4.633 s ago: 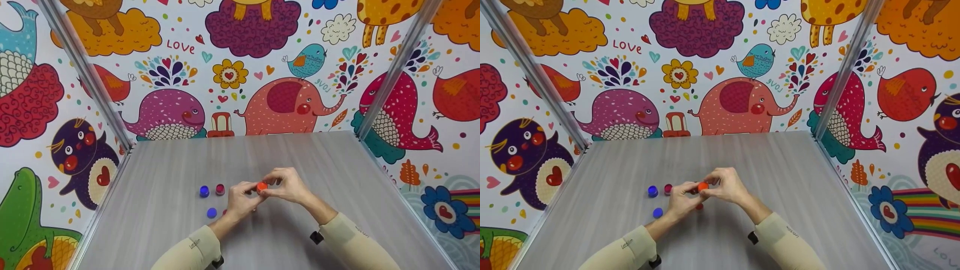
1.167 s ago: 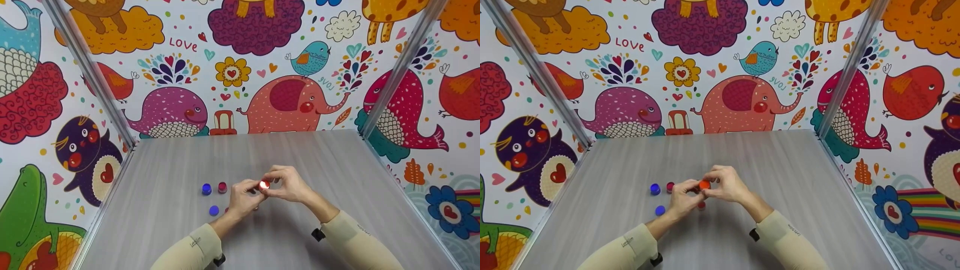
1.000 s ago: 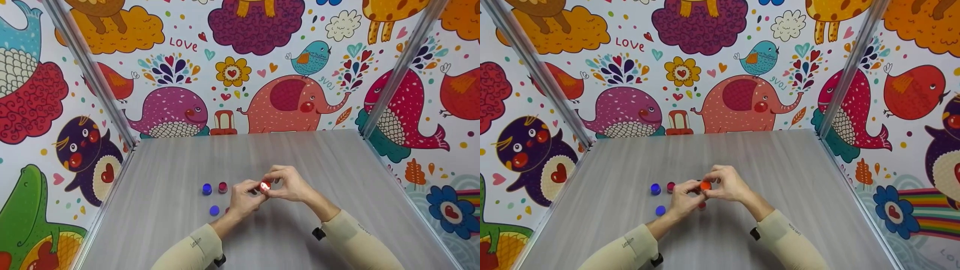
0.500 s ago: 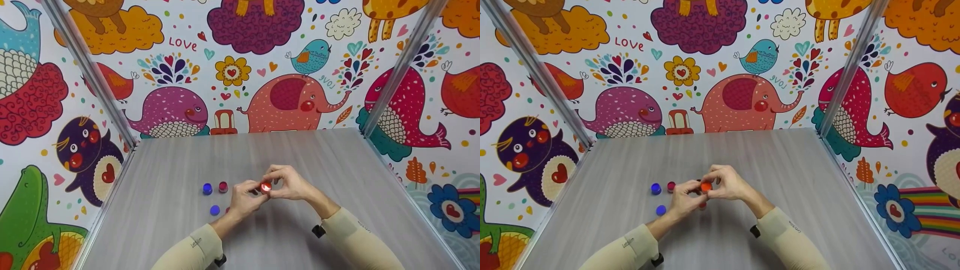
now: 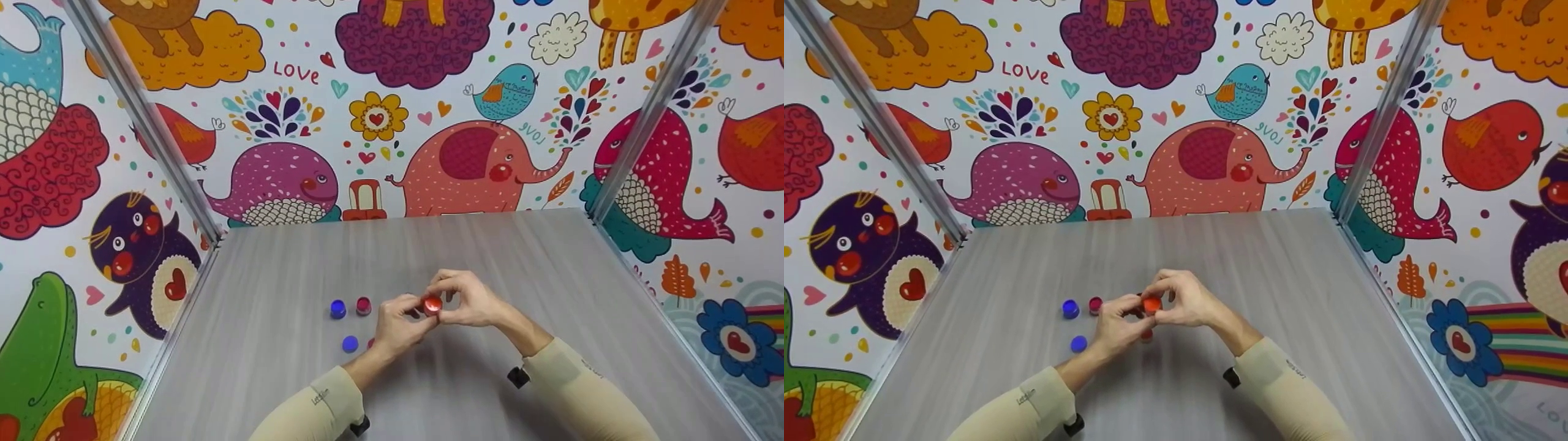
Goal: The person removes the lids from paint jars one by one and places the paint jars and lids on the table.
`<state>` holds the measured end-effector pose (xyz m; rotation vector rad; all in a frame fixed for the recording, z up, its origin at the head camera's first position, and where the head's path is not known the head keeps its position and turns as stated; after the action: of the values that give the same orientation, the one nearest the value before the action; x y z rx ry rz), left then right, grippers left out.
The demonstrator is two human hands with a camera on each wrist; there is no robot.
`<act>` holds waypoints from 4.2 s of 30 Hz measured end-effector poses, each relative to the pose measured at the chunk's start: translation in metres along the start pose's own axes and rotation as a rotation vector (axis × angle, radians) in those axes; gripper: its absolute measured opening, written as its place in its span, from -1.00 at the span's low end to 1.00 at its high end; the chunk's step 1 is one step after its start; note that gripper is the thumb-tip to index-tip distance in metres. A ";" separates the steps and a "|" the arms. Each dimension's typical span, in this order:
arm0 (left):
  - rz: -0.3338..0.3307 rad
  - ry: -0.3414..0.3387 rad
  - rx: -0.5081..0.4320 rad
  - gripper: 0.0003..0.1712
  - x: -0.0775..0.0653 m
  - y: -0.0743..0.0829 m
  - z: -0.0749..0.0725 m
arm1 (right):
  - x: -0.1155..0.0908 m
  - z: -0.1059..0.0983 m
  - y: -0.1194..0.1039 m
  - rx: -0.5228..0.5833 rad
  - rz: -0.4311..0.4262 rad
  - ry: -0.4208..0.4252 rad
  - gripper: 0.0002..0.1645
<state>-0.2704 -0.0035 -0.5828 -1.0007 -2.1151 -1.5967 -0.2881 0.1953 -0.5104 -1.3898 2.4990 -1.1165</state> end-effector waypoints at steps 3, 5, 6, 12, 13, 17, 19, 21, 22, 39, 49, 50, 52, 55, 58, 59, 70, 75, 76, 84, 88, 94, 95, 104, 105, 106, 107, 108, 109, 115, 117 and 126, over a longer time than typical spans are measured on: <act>-0.032 -0.001 0.011 -0.74 0.000 -0.001 -0.003 | 0.001 0.001 -0.001 -0.034 0.024 0.010 -0.53; -0.062 -0.004 0.016 -0.72 -0.001 -0.001 -0.005 | 0.001 0.002 -0.002 -0.049 0.052 0.028 -0.51; -0.075 -0.003 0.020 -0.70 -0.001 -0.001 -0.006 | 0.000 0.002 -0.002 -0.052 0.071 0.040 -0.50; -0.129 0.006 0.034 -0.61 -0.001 -0.001 -0.010 | -0.001 0.005 -0.005 -0.060 0.152 0.124 -0.54; -0.132 0.010 0.037 -0.61 -0.001 -0.001 -0.010 | -0.001 0.005 -0.006 -0.060 0.159 0.133 -0.55; -0.125 0.022 0.044 -0.63 -0.001 0.000 -0.010 | -0.002 0.007 -0.007 -0.055 0.177 0.150 -0.58; -0.115 0.025 0.046 -0.65 -0.001 0.000 -0.010 | -0.002 0.008 -0.008 -0.053 0.188 0.153 -0.59; -0.110 0.024 0.045 -0.66 -0.001 -0.001 -0.010 | -0.002 0.008 -0.008 -0.049 0.200 0.156 -0.60; -0.108 0.023 0.044 -0.67 -0.001 -0.001 -0.010 | -0.002 0.009 -0.008 -0.049 0.205 0.157 -0.61; -0.151 -0.002 0.030 -0.64 -0.003 0.001 -0.009 | 0.002 0.010 -0.012 -0.075 0.230 0.142 -0.73; -0.097 -0.007 0.026 -0.68 -0.001 0.000 -0.008 | 0.004 0.009 -0.013 -0.091 0.161 0.145 -0.74; -0.091 -0.006 0.029 -0.68 -0.001 0.000 -0.008 | 0.004 0.009 -0.013 -0.094 0.154 0.142 -0.74; -0.087 -0.005 0.036 -0.68 -0.001 -0.001 -0.008 | 0.005 0.008 -0.013 -0.102 0.145 0.134 -0.74; -0.093 -0.011 0.035 -0.68 0.000 -0.001 -0.008 | 0.005 0.008 -0.013 -0.103 0.130 0.115 -0.73; -0.097 -0.008 0.023 -0.67 -0.001 0.000 -0.008 | 0.005 0.008 -0.011 -0.093 0.117 0.101 -0.72; -0.098 -0.008 0.016 -0.67 -0.001 0.001 -0.008 | 0.005 0.007 -0.011 -0.087 0.111 0.096 -0.72; -0.054 -0.010 0.014 -0.74 -0.002 0.001 -0.006 | 0.006 0.004 -0.004 -0.040 0.031 0.047 -0.67; -0.041 -0.021 0.007 -0.75 -0.002 0.000 -0.005 | 0.005 0.004 -0.004 -0.014 0.018 0.031 -0.63; -0.036 -0.018 0.006 -0.75 -0.002 0.000 -0.005 | 0.005 0.004 -0.004 -0.008 0.014 0.030 -0.62; 0.004 0.027 0.025 -0.76 0.000 0.001 -0.003 | 0.006 0.003 -0.006 -0.005 0.018 0.045 -0.58; -0.017 0.013 0.015 -0.76 0.001 0.003 -0.006 | 0.005 0.003 -0.007 -0.028 0.020 0.054 -0.57; -0.051 -0.004 0.034 -0.72 0.003 0.003 -0.010 | 0.002 0.002 -0.009 -0.041 0.069 0.104 -0.55; -0.060 -0.005 0.034 -0.71 0.002 0.002 -0.010 | 0.002 0.002 -0.009 -0.041 0.077 0.118 -0.55; -0.073 0.021 0.035 -0.68 0.000 -0.001 -0.008 | -0.001 0.007 -0.008 -0.025 0.170 0.201 -0.66; -0.072 0.024 0.040 -0.66 0.000 -0.001 -0.008 | -0.001 0.007 -0.009 -0.026 0.178 0.201 -0.67; -0.067 0.029 0.041 -0.65 0.000 -0.001 -0.008 | -0.001 0.008 -0.009 -0.027 0.185 0.202 -0.67; -0.062 0.034 0.046 -0.64 0.000 -0.001 -0.007 | -0.001 0.008 -0.009 -0.027 0.190 0.202 -0.67; -0.061 0.035 0.048 -0.63 0.000 -0.001 -0.007 | -0.001 0.008 -0.010 -0.029 0.195 0.204 -0.67; -0.059 0.038 0.050 -0.63 0.000 -0.001 -0.007 | -0.001 0.009 -0.010 -0.032 0.197 0.207 -0.67; -0.111 0.033 0.029 -0.63 0.000 0.001 -0.008 | -0.001 0.010 -0.013 -0.054 0.220 0.213 -0.69; -0.126 0.023 0.023 -0.64 0.000 0.001 -0.008 | 0.000 0.010 -0.014 -0.054 0.222 0.213 -0.71; -0.100 0.006 0.022 -0.65 0.001 0.002 -0.010 | 0.003 0.009 -0.014 -0.051 0.188 0.198 -0.72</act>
<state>-0.2709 -0.0120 -0.5772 -0.8946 -2.2059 -1.6165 -0.2759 0.1831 -0.5076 -1.0730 2.7442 -1.2126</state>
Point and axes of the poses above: each hand's wrist, its own x-axis towards the middle knuckle, its own z-axis out of the palm, y = z × x, the point moved 2 cm from there along x, towards the middle knuckle, and after that the axes turned 11 degrees about -y, right-handed, at the moved point
